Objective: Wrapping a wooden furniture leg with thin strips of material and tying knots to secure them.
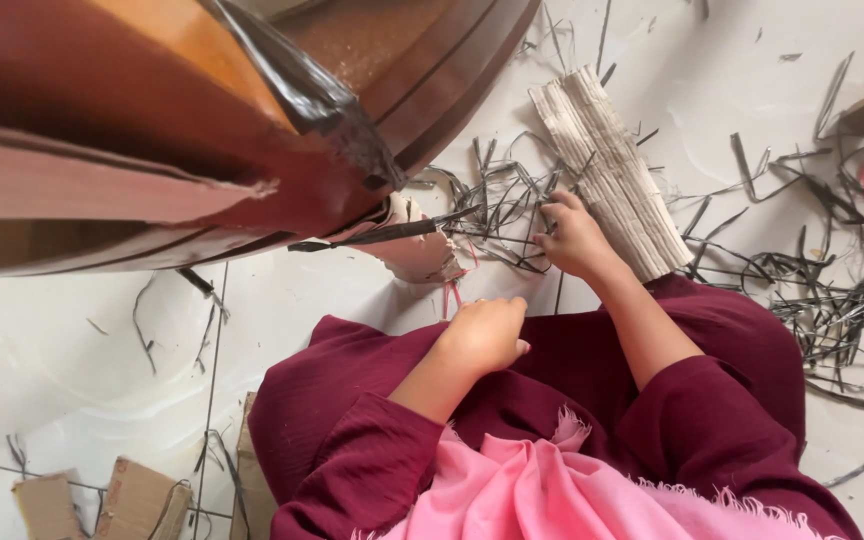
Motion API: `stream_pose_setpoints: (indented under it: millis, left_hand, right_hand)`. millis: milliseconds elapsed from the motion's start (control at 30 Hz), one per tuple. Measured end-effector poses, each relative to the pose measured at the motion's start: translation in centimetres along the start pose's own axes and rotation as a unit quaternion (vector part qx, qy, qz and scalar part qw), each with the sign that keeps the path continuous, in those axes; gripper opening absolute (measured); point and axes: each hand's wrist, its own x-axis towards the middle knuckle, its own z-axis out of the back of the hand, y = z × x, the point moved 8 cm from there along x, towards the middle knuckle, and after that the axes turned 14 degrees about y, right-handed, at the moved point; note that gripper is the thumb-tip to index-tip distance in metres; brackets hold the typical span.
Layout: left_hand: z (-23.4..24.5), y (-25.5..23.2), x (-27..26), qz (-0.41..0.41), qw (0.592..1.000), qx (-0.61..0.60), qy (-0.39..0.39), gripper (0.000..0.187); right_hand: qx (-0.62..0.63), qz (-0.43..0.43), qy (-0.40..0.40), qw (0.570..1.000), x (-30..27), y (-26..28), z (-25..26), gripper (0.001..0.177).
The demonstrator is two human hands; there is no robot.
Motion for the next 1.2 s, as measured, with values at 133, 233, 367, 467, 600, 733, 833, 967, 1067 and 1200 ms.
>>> stream_pose_setpoints:
  millis: [133,233,367,467,600,733,833,967,1067,1200]
  left_hand:
    - [2.0,1.2,-1.5,0.009,0.999,-0.036,-0.007,0.052]
    - [3.4,2.2,-3.0,0.015,0.998,-0.053,-0.013,0.050]
    - [5.8,2.9,-5.0,0.004,0.993,-0.102,-0.053,0.049]
    - [7.6,1.8,-7.3,-0.030,0.975,-0.206,-0.081,0.056]
    - [8.3,1.3,-6.8,-0.075,0.902,-0.386,-0.179,0.081]
    - [8.4,1.3,-6.7,-0.117,0.847,-0.448,-0.260,0.055]
    - [9.0,1.7,-7.4,-0.169,0.803,-0.485,-0.302,0.020]
    - [9.7,2.3,-9.8,-0.215,0.788,-0.446,-0.366,0.018]
    - [10.2,1.7,-14.0,-0.223,0.815,-0.405,-0.349,0.017]
    - [9.4,1.5,-19.3,-0.216,0.902,-0.298,-0.227,0.022]
  right_hand:
    - [0.030,0.008,-0.034,0.999,-0.3,-0.7,1.9,0.038]
    - [0.228,0.003,-0.045,0.973,-4.8,3.4,6.1,0.028]
    - [0.526,0.068,0.013,0.848,-7.4,5.3,7.3,0.036]
    - [0.602,0.138,0.067,0.783,-6.7,4.8,6.3,0.041]
    - [0.615,0.177,0.105,0.761,-7.2,6.9,5.4,0.036]
    - [0.571,0.171,0.131,0.792,-7.9,8.2,4.0,0.032]
    - [0.505,0.175,0.168,0.829,-8.7,9.4,3.8,0.030]
    - [0.458,0.168,0.149,0.860,-8.3,7.0,3.8,0.013]
    - [0.494,0.155,0.128,0.846,-9.0,6.5,4.5,0.010]
    - [0.527,0.095,0.086,0.840,-9.5,6.1,5.3,0.006]
